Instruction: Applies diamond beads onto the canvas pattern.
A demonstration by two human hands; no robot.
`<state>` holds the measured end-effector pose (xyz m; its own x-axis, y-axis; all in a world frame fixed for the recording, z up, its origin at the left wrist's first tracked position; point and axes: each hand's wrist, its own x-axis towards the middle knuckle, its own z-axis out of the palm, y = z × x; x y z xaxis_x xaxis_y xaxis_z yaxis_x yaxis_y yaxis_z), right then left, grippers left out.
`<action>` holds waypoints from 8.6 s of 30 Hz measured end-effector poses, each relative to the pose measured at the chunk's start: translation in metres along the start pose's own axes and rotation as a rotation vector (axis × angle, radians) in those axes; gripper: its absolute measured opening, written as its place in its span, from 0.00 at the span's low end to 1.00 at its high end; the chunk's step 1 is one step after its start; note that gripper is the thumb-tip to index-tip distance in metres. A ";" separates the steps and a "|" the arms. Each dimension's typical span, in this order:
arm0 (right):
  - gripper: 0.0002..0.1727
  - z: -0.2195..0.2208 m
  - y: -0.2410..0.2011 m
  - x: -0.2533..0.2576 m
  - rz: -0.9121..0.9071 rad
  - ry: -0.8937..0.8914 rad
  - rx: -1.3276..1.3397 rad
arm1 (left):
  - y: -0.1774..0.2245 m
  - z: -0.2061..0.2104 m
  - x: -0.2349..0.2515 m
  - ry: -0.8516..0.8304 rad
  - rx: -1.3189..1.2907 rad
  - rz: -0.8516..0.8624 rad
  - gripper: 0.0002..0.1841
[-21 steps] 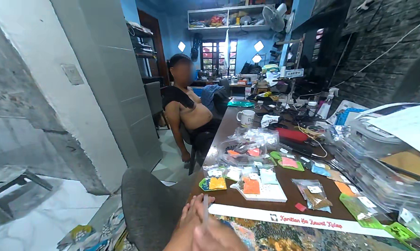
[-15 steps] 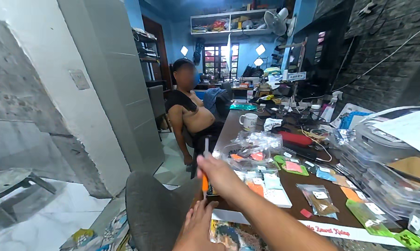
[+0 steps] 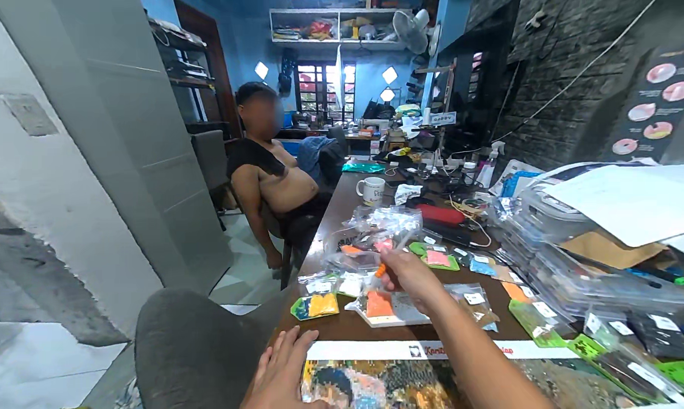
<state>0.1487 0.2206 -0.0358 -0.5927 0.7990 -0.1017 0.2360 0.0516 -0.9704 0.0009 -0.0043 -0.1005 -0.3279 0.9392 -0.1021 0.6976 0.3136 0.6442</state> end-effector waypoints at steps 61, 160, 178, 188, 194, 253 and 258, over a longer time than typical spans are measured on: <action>0.14 -0.029 0.067 0.000 -0.157 0.143 -0.435 | -0.013 -0.001 -0.001 0.006 -0.012 0.071 0.49; 0.19 0.075 0.079 -0.085 -0.550 -0.249 -0.245 | -0.001 -0.006 0.005 -0.103 0.001 -0.116 0.53; 0.20 0.079 0.081 -0.088 -0.634 -0.239 -0.303 | -0.003 -0.005 0.005 -0.095 0.004 -0.107 0.51; 0.19 0.084 0.077 -0.100 -0.850 -0.187 -0.087 | -0.002 -0.005 0.005 -0.098 0.009 -0.116 0.52; 0.21 0.089 0.083 -0.100 -0.854 -0.236 -0.142 | -0.001 -0.006 0.004 -0.101 0.013 -0.106 0.52; 0.19 0.080 0.072 -0.085 -0.533 -0.184 -0.087 | 0.000 -0.006 0.006 -0.103 0.001 -0.128 0.51; 0.22 0.080 0.074 -0.084 -0.532 -0.245 -0.258 | 0.000 -0.007 0.005 -0.109 -0.003 -0.110 0.50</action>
<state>0.1542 0.1092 -0.1162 -0.8313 0.4659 0.3031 0.0204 0.5704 -0.8211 -0.0053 -0.0002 -0.0960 -0.3315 0.9087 -0.2536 0.6595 0.4154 0.6265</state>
